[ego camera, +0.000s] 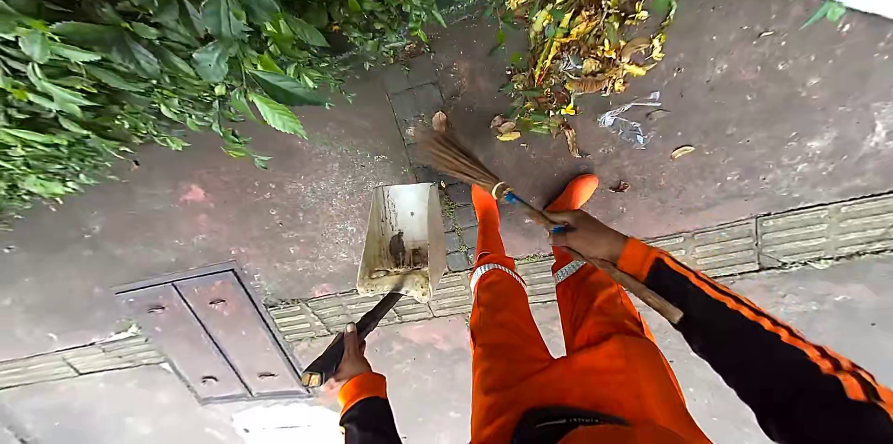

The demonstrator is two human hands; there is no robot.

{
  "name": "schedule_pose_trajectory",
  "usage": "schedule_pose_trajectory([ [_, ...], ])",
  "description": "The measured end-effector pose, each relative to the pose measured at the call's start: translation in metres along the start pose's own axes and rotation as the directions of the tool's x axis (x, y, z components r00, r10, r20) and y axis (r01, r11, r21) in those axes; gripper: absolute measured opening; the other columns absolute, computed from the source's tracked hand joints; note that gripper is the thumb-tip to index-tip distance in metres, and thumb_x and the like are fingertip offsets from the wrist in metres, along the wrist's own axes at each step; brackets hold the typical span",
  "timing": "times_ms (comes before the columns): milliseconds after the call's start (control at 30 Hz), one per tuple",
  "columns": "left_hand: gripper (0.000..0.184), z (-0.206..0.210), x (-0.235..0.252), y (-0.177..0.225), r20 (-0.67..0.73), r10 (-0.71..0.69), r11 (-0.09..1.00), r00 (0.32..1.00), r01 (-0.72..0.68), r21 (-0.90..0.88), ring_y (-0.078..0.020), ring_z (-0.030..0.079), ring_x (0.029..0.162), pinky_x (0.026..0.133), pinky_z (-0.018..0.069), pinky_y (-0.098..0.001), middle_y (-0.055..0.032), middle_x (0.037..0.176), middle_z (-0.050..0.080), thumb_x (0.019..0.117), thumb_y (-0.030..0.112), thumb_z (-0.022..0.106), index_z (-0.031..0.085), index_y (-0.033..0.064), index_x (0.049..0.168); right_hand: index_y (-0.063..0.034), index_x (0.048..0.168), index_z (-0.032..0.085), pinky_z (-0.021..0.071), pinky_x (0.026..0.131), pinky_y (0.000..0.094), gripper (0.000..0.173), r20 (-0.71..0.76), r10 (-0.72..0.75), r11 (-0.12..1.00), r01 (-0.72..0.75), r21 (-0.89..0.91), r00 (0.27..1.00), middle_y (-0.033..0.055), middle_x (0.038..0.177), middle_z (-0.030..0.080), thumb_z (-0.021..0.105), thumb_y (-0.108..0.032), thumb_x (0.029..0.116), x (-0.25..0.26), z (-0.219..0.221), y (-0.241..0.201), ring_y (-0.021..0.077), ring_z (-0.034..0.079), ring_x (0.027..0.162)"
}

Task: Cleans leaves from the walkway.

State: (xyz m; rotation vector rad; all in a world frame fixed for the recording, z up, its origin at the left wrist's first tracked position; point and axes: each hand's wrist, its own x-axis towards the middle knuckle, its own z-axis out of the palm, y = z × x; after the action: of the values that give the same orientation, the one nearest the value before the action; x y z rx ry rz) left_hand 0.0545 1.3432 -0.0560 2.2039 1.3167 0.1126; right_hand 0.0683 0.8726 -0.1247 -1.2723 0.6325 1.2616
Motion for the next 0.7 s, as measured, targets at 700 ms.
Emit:
schedule_pose_trajectory([
  [700, 0.051, 0.019, -0.015, 0.009, 0.1, 0.104, 0.995, 0.99, -0.103, -0.012, -0.0206, 0.068, 0.087, 0.074, 0.06, -0.0411, -0.0169, 0.107, 0.069, 0.0869, 0.017, 0.084, 0.06, -0.0044, 0.126, -0.0173, 0.152, 0.052, 0.0525, 0.055, 0.0462, 0.054, -0.447, 0.053, 0.965, -0.162, -0.208, 0.893, 0.0225, 0.093, 0.067, 0.065, -0.011, 0.1, -0.071, -0.151, 0.055, 0.0284, 0.058, 0.059],
])
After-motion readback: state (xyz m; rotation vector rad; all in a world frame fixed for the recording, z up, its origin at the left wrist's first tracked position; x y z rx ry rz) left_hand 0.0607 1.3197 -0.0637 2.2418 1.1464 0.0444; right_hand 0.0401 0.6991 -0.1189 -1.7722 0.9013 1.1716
